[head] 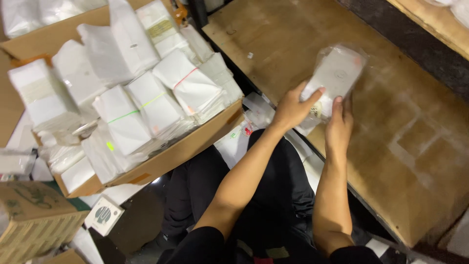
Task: The person sits on the floor and repeatedly picks up white wrapped packages from a cardboard box, secures them with rubber bands, and places them on a nearby wooden surface. The person continues this process, moving multiple packages from the box to the surface.
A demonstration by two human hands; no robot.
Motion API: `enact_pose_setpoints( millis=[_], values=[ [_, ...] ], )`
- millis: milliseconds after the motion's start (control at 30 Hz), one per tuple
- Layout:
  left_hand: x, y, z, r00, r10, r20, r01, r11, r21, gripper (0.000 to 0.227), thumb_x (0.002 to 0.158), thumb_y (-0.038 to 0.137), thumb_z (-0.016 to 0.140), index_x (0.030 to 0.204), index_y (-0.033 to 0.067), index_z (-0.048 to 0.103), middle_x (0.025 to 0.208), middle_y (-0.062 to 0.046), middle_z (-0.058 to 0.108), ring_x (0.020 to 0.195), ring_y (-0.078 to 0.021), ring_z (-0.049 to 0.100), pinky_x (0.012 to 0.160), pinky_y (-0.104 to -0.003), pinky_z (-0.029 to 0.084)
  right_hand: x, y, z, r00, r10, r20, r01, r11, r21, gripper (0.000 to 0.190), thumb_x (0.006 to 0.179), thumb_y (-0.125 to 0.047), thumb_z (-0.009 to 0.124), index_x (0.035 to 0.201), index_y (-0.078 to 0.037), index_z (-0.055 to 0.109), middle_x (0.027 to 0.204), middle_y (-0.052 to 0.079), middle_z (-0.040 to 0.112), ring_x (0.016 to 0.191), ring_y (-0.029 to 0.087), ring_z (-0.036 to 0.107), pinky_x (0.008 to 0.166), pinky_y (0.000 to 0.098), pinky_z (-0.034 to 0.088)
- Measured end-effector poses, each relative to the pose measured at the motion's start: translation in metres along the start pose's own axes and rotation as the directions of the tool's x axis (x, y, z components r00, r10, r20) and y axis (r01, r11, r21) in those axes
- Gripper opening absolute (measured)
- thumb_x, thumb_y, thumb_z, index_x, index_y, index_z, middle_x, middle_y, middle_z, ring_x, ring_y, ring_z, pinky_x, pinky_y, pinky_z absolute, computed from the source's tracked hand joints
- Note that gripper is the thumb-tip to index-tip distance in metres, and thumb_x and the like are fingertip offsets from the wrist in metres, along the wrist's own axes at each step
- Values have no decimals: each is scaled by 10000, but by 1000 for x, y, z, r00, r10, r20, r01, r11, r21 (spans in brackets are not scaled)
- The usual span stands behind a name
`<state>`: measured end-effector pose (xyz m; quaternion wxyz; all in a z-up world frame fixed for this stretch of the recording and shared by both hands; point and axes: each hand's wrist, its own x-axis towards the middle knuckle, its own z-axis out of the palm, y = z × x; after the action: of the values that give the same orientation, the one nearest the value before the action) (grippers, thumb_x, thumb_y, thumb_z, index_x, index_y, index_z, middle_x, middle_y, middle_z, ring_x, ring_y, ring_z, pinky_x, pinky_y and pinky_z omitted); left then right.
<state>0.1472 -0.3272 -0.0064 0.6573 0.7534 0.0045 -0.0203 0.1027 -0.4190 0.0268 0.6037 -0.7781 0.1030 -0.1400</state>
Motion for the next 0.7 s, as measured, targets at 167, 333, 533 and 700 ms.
enact_pose_setpoints(
  millis=[167,333,533,700],
  values=[
    [7,-53,17,980,158,-122,-163,986,-33,620,987,486,598,1455,82,571,1413,-278,603,1472,-406,438,1244,-512,347,11,68,6,982,-184,-51,183,983,-25,531,1169,-305,526,1444,148,505,1423,404,490,1398,444,427,1180,553,284],
    [-4,-46,19,927,325,-189,-336,941,-28,621,951,358,586,1456,3,520,1129,-181,744,779,-195,707,621,-292,567,17,87,2,920,-391,-30,389,919,-69,318,1124,-125,452,1302,86,610,1153,246,685,1012,292,662,859,387,522],
    [-31,-40,4,834,518,-193,-537,841,-63,679,949,356,633,1551,158,392,1582,-135,505,1262,-250,656,1017,-321,623,-4,66,11,724,-690,-18,678,707,203,414,1141,-74,346,1478,160,394,1274,404,544,1104,498,616,909,508,573],
    [-81,-45,-48,787,589,-182,-606,794,-47,649,1002,440,659,1593,355,405,1681,75,447,1696,-190,391,1524,-463,359,-28,49,27,747,-629,215,371,663,651,615,1069,-237,271,1661,-87,200,1693,354,242,1581,593,313,1289,622,333]
  ],
)
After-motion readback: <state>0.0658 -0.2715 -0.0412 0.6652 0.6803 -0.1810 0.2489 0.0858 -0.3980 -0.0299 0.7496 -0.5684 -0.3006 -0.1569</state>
